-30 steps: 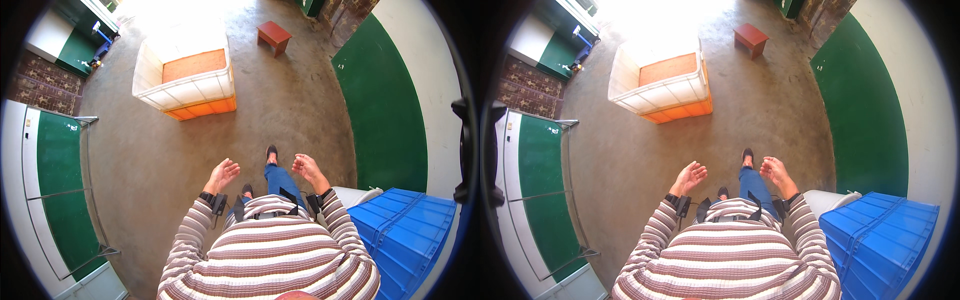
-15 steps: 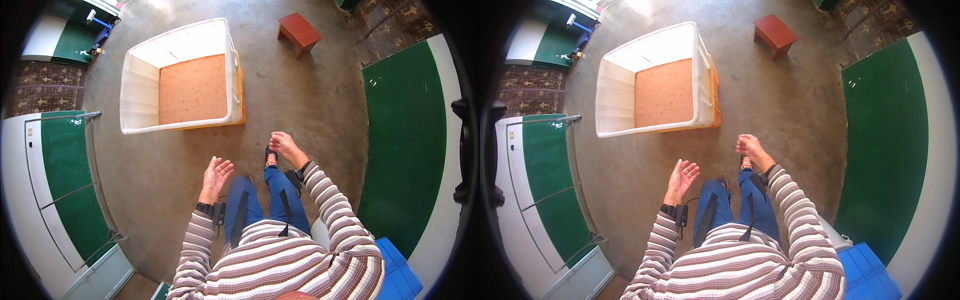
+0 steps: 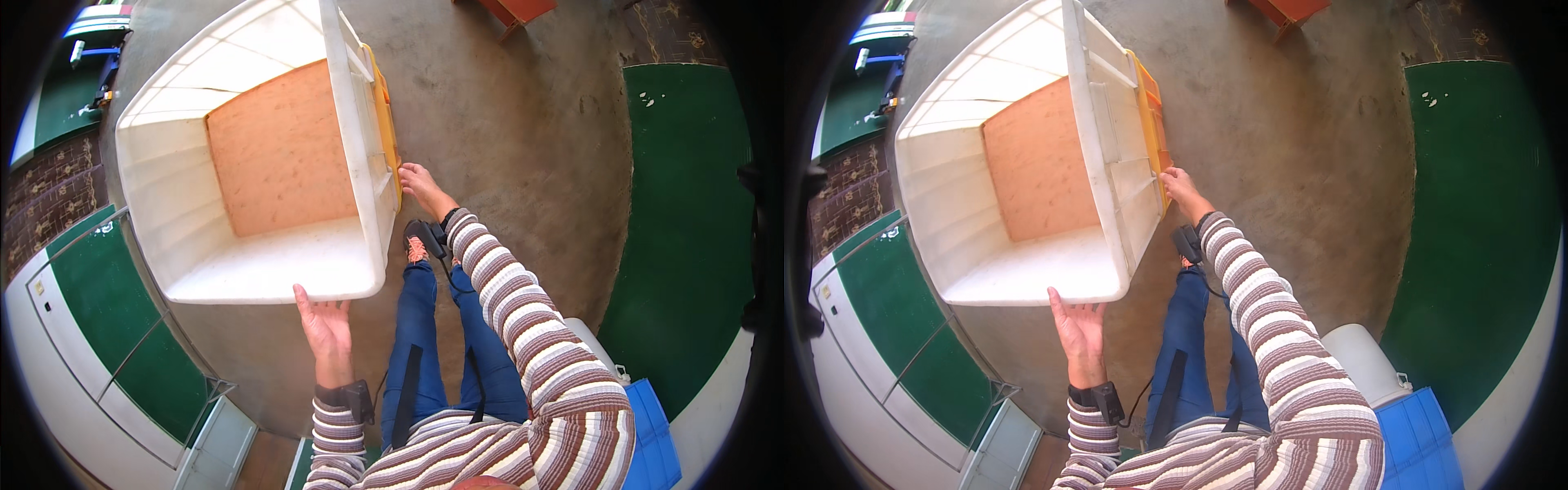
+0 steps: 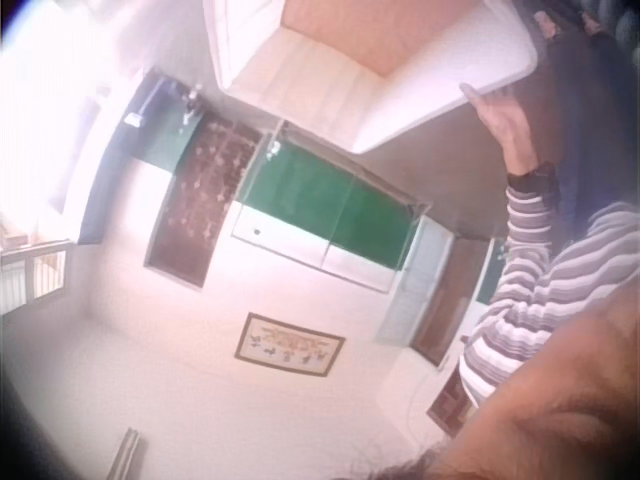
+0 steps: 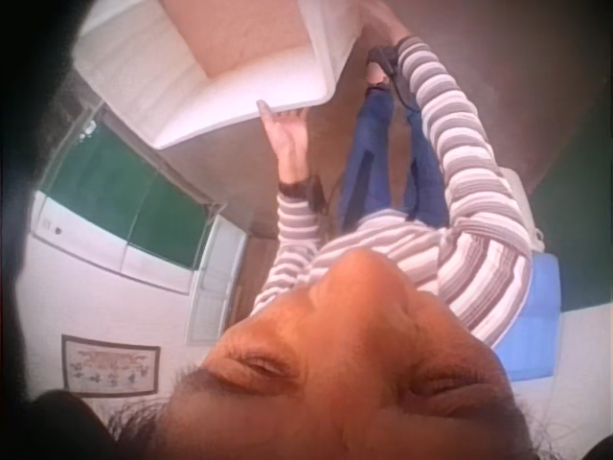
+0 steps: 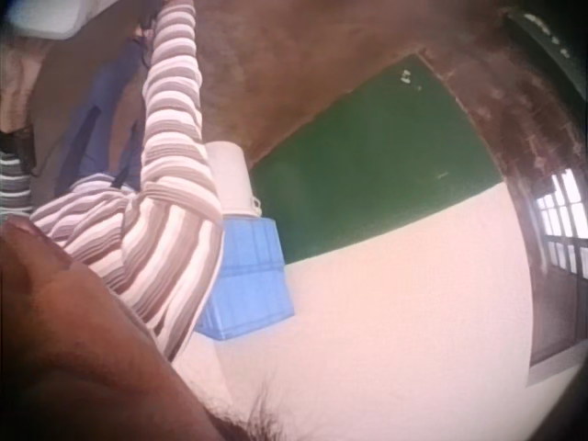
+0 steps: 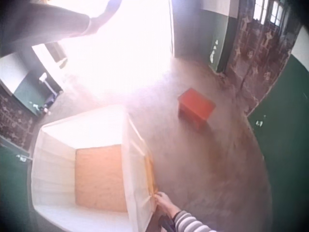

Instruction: The person moves stacked blue crates and a white bin, then picks up a red rectangular tile and places it on a metal rack. The person then uses a string mop to sweep and mop the concrete floor around the room.

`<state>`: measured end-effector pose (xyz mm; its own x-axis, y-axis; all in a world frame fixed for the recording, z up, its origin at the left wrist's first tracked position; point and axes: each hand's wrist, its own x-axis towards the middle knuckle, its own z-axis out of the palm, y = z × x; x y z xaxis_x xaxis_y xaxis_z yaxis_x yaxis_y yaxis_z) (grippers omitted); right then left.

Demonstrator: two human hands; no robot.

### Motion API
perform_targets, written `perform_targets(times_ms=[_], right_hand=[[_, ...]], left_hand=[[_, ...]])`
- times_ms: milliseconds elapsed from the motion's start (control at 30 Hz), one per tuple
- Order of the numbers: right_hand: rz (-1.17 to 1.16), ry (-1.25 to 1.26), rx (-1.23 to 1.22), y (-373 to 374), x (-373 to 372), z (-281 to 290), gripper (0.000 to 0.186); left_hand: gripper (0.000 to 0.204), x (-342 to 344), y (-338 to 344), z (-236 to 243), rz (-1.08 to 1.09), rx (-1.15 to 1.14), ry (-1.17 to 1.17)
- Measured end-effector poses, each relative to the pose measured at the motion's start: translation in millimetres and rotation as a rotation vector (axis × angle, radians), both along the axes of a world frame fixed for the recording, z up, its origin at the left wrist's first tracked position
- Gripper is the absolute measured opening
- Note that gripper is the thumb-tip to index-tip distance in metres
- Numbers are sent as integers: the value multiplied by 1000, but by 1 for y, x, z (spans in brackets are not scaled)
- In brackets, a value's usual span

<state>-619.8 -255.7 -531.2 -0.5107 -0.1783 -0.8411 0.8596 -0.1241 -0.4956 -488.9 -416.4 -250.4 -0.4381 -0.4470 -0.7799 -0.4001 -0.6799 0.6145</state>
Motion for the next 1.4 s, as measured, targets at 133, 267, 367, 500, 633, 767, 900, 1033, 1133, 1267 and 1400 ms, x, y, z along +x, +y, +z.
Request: perform_targets(times_ms=[133, 267, 367, 500, 633, 767, 900, 1033, 1133, 1267, 1400], right_hand=[[8, 135, 78, -26, -16, -39, 50], [80, 124, 5, -29, -25, -65, 40], [80, 216, 179, -32, -26, -73, 34], [141, 252, 298, -35, -29, -72, 32], [230, 275, 503, -36, -32, -69, 51], [143, 130, 140, -38, -31, -80, 84], [-58, 246, -10, -44, -34, -95, 88], [-55, 237, -9, -44, -50, -93, 92], [-15, 274, 161, -45, -64, -81, 84], [-186, 123, -71, -44, -77, -71, 59], [-158, 150, -226, -38, -80, -74, 41]], left_hand=[[67, -12, -14, 1, 6, -15, 53], [54, -17, -21, -3, 60, -64, -27], [48, -21, -25, -5, -6, -155, -108], [49, -23, -25, -3, 18, -136, -135], [51, -23, -26, -3, 20, -124, -97], [53, -21, -31, -7, -1, -109, -38], [54, -17, -35, -8, -7, -128, -23], [53, -17, -38, -9, -9, -137, -19], [52, -18, -39, -8, -7, -142, -14], [52, -21, -37, -5, -11, -153, -17], [53, -22, -36, -2, -1, -156, -19]])
